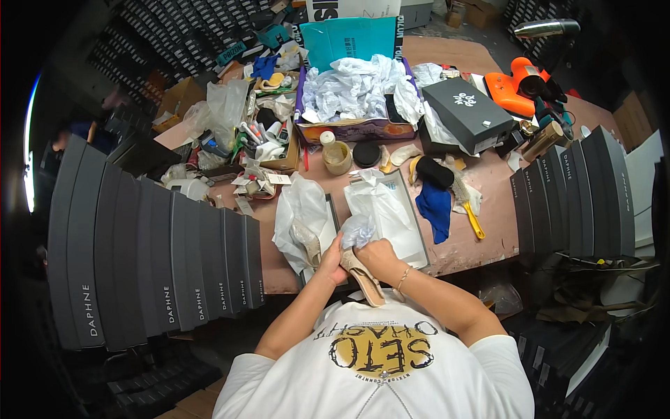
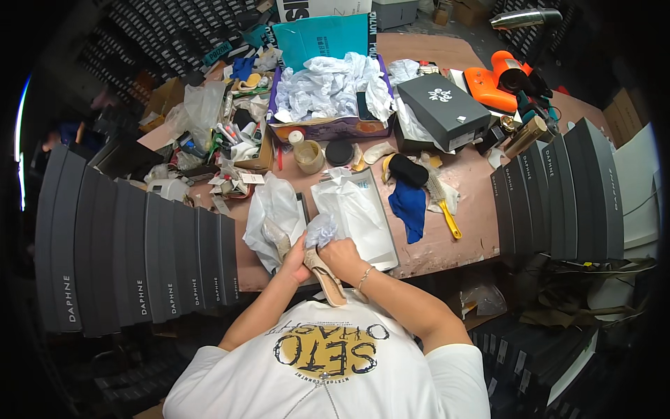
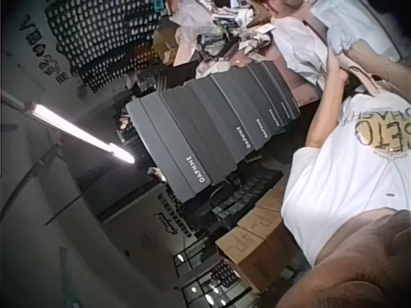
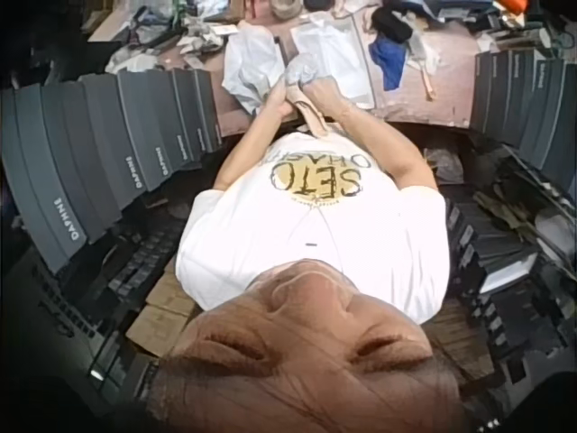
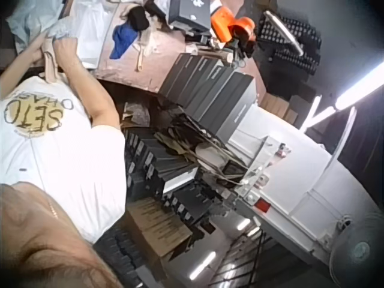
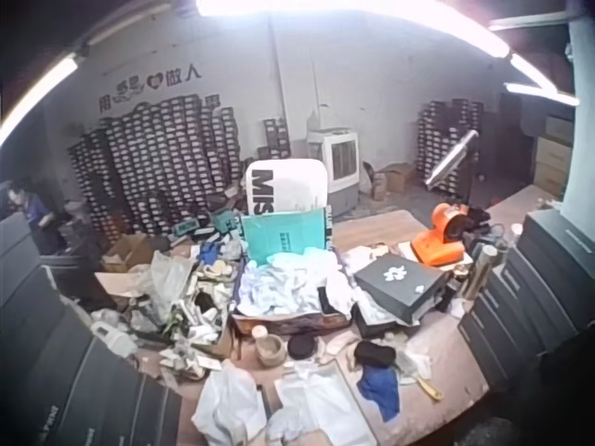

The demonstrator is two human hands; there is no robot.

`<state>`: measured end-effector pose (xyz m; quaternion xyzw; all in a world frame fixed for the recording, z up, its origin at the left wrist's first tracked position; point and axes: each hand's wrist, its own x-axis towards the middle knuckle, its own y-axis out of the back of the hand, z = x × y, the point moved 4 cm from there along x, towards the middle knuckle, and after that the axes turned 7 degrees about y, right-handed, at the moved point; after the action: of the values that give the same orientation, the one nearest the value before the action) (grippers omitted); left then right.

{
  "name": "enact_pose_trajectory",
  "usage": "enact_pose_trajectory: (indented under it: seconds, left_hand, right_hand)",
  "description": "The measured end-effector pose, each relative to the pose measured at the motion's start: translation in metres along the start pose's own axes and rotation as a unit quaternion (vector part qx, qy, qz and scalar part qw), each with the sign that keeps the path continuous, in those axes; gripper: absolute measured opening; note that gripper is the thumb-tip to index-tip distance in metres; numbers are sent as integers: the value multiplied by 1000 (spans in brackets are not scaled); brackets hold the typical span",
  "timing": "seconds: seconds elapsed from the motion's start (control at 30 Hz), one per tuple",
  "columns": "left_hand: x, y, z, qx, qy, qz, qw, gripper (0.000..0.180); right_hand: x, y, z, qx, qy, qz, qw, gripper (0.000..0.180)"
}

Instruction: The recorder is seen unpacking, inspecting, cleaning with a brush, and repacking shoes into boxes in a warehouse setting.

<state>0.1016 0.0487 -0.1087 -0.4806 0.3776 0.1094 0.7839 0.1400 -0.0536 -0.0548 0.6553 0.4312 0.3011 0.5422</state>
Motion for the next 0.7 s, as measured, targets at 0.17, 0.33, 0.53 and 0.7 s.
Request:
enact_pose_trajectory:
  seconds: [0.17,0.33,0.53,0.7]
  left_hand:
    - [-3,7,-6,-2,7,13,1000,46]
    - [4,29,-8,-29,17,-10,999,47]
    - [3,42,-8,-58,-18,73,995,48]
    - [-3,10,-3,-34,1,14,999,50]
  right_hand:
    - [-3,-5,4,35,76,29,996,10]
    - [-43,-5,37,279,-56,69,956,18]
    - [-79,-17,83,680,-346,329,557,16]
    - [-47,69,11,465,-28,5,885,35]
